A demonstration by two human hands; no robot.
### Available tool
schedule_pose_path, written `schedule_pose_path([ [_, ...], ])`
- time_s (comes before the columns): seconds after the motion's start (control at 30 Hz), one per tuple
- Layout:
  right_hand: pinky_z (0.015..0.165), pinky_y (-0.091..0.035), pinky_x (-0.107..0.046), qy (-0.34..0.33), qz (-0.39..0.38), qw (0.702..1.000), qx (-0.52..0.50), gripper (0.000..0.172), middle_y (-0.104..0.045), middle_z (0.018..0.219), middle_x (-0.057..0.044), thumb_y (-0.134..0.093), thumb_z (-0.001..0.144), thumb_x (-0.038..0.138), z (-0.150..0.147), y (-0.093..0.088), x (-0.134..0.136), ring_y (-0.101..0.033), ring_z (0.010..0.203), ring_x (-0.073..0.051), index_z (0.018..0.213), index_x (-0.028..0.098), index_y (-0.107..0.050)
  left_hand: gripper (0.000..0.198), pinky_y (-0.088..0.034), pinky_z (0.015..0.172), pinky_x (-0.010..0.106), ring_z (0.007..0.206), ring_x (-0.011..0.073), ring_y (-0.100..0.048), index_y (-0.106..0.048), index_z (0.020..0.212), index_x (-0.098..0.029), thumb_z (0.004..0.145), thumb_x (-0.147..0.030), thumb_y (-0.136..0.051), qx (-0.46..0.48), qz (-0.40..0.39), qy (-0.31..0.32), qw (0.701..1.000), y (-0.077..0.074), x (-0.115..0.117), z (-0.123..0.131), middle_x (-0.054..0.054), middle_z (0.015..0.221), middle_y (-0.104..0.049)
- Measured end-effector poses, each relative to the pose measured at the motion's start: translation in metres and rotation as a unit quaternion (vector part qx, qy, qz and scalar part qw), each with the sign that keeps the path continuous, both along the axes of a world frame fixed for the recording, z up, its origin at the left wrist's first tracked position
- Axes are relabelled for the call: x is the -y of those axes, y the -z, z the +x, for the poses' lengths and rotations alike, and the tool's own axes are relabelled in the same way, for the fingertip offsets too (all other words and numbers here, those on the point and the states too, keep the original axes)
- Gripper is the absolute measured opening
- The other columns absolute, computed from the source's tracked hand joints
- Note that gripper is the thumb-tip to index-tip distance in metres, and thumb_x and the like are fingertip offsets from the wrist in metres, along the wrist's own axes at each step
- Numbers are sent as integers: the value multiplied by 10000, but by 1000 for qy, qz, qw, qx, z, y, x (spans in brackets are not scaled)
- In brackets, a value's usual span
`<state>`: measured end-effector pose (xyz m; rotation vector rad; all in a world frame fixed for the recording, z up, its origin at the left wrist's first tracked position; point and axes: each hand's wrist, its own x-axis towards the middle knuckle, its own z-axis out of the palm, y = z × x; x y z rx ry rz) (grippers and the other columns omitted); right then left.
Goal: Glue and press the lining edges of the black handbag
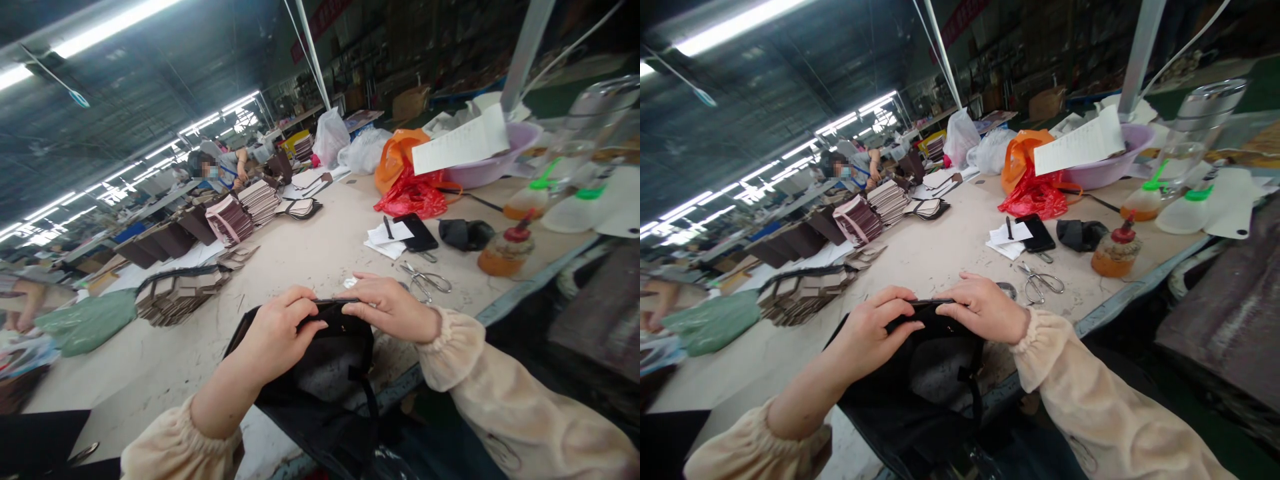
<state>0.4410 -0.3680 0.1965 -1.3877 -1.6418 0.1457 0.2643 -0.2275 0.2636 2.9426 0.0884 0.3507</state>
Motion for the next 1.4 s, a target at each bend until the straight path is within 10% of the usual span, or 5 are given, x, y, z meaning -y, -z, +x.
schedule_pose_path([
  [0.47, 915, -490, -329, 133, 78, 988, 30, 233, -716, 752, -50, -500, 914, 263, -19, 3, -3, -656, 754, -162, 858, 174, -708, 162, -499, 716, 261, 811, 143, -632, -551, 721, -183, 878, -193, -513, 24, -6, -43, 999, -2, -1, 1, 50, 956, -662],
  [0.8, 813, -524, -300, 93, 22, 995, 19, 404, -718, 1037, -107, -633, 833, 399, -7, 6, 7, -671, 932, -212, 1153, 154, -652, 182, -489, 678, 264, 752, 143, -638, -543, 644, -178, 824, -173, -569, 36, -20, -79, 996, -1, -3, 5, 27, 866, -688],
  [1.4, 683, -481, -283, 181, -22, 983, 19, 142, -691, 799, -36, -567, 889, 269, -39, 5, 31, -639, 750, -175, 936, 200, -681, 77, -450, 660, 256, 701, 142, -596, -630, 755, -152, 817, -153, -584, 3, -52, -79, 996, -4, 5, 3, 31, 753, -647],
])
